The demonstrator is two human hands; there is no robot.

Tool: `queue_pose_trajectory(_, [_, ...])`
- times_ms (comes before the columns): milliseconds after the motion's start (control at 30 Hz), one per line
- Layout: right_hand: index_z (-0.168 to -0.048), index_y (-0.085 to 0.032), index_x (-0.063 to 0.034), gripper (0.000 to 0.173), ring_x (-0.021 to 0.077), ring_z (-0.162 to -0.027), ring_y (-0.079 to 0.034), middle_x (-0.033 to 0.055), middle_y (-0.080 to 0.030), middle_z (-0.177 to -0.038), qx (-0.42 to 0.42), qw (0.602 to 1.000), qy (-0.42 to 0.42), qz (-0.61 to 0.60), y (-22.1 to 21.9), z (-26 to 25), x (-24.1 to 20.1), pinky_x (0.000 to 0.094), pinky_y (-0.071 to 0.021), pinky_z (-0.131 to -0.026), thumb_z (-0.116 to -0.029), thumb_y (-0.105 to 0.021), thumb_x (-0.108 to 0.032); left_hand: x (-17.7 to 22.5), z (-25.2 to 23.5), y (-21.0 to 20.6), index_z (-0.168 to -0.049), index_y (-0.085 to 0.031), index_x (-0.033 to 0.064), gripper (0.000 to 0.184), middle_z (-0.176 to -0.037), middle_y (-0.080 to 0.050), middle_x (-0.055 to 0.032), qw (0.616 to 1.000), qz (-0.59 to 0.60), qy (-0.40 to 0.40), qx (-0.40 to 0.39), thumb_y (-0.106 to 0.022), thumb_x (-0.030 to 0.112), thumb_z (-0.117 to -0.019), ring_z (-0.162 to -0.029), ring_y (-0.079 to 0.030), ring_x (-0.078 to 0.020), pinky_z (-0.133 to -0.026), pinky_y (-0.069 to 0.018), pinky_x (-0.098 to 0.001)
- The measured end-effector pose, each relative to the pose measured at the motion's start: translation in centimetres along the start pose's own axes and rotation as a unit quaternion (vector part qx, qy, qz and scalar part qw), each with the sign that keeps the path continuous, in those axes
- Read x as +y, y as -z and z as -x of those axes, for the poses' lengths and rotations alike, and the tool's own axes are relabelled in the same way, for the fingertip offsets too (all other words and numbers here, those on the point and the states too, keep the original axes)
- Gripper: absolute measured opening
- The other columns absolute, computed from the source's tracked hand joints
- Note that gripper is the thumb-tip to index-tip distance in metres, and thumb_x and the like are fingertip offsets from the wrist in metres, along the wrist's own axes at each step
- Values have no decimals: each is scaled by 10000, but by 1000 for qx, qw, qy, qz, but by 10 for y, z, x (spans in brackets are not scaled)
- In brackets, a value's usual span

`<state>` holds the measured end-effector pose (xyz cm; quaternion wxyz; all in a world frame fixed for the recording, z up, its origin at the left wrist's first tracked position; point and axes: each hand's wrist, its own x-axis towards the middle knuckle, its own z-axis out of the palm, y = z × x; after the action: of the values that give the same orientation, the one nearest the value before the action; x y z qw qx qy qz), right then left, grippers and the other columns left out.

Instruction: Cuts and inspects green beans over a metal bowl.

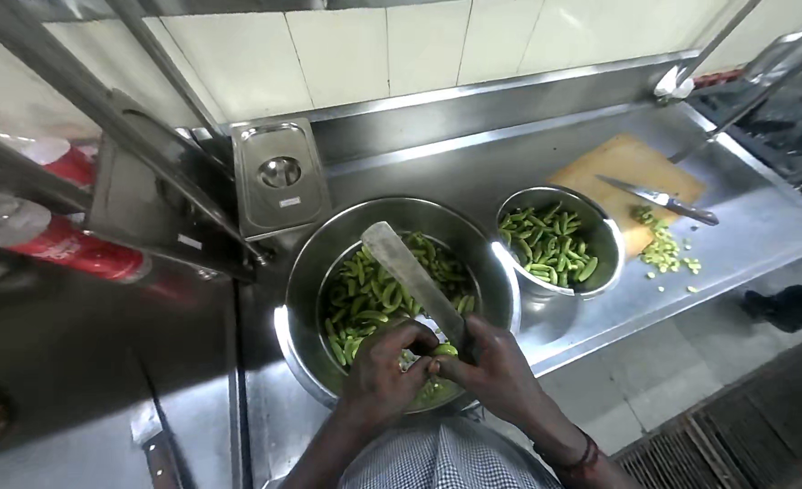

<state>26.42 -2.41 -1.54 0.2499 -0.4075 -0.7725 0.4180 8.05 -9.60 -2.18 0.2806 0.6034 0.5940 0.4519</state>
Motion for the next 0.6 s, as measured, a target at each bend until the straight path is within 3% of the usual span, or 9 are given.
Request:
queue_pose_trajectory(400, [-855, -616, -177, 380, 72, -519, -497, -64, -514, -617, 35, 999, 10, 13, -6, 4, 7, 276, -450, -485, -879, -736, -537, -4, 1, -9, -973, -731, 199, 114, -1013, -699, 93, 998, -20, -30, 42, -751, 227, -864, -980, -664, -45, -865, -584, -255])
queue_pose_trajectory(533, [-780, -595, -182, 447, 69, -483, -469, -68, -475, -575, 39, 999, 25, 12, -11, 6, 11, 283, -422, -452, -915, -661, -603, -2, 2, -15, -962, -743, 189, 141, -1013, -704, 80, 996, -29, -28, 77, -767, 182, -823, -990, -665, -34, -863, -585, -249])
queue_pose_trajectory(600, [-794, -609, -167, 447, 66, -485, -475, -64, -484, -577, 44, 998, 34, 7, -10, 6, 11, 278, -430, -450, -914, -665, -595, -2, 3, -16, -1024, -724, 162, 186, -1016, -700, 62, 997, -16, -3, 80, -751, 126, -844, -960, -673, -46, -845, -597, -270])
